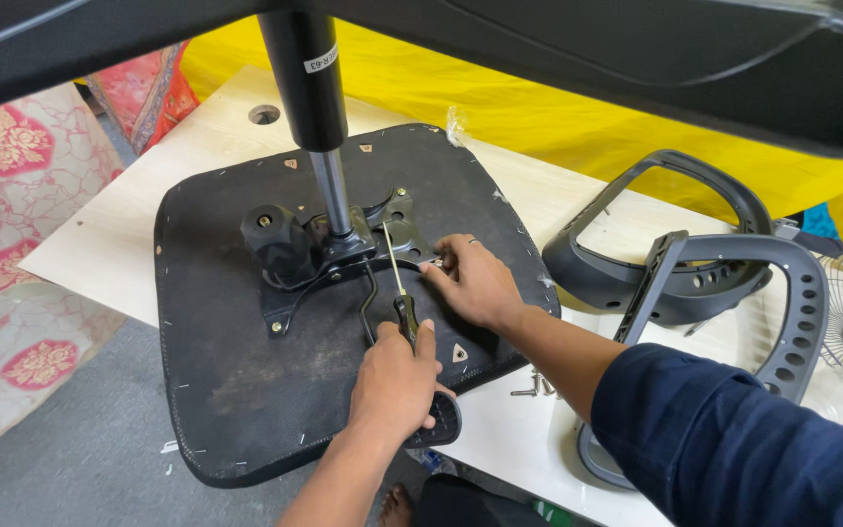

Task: The person uses a screwdriver to tighten screws on the underside of an office chair seat, securing the metal mounting plate to the seat base. The person works on multiple screw locations in sequence.

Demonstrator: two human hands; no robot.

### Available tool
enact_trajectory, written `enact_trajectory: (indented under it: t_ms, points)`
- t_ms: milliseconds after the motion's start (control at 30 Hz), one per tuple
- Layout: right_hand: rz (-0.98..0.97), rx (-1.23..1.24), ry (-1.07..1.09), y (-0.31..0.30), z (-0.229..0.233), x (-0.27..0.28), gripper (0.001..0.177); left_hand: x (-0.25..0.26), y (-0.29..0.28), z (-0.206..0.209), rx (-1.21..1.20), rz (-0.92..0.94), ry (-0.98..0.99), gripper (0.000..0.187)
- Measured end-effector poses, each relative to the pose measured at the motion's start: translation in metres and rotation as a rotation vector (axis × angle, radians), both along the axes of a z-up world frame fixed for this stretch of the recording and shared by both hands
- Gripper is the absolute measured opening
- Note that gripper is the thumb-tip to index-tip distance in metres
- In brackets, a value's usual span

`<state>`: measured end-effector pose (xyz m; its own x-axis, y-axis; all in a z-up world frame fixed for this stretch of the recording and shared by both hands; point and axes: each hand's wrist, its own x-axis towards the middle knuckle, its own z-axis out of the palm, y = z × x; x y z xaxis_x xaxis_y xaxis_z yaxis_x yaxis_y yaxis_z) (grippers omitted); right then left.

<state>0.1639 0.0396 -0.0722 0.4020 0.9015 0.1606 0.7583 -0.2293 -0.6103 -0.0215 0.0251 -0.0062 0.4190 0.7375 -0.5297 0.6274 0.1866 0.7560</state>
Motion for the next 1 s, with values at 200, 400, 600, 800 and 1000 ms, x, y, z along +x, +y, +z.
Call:
enact_trajectory:
  t_ms: [200,400,600,800,1000]
  points:
    - [0.201,0.069,0.230,-0.002,-0.004,0.013,0.022,-0.002,0.001,0.002,0.018,-0.007,0.022,0.048]
    - [0.063,-0.085,0.320,0.007,-0.001,0.006,0.023,-0.003,0.001,0.001,0.000,-0.003,0.015,0.050]
    - [0.025,-0.029,0.318,0.006,-0.009,0.008,0.028,-0.002,0.001,0.001,-0.006,0.006,0.002,0.050]
    - [0.166,0.091,0.492,0.005,-0.029,0.020,0.022,-0.003,0.003,0.002,-0.007,-0.004,0.033,0.050]
    - [-0.021,-0.060,0.322,0.010,-0.031,0.014,0.028,-0.005,0.003,-0.002,0.013,-0.009,-0.036,0.049]
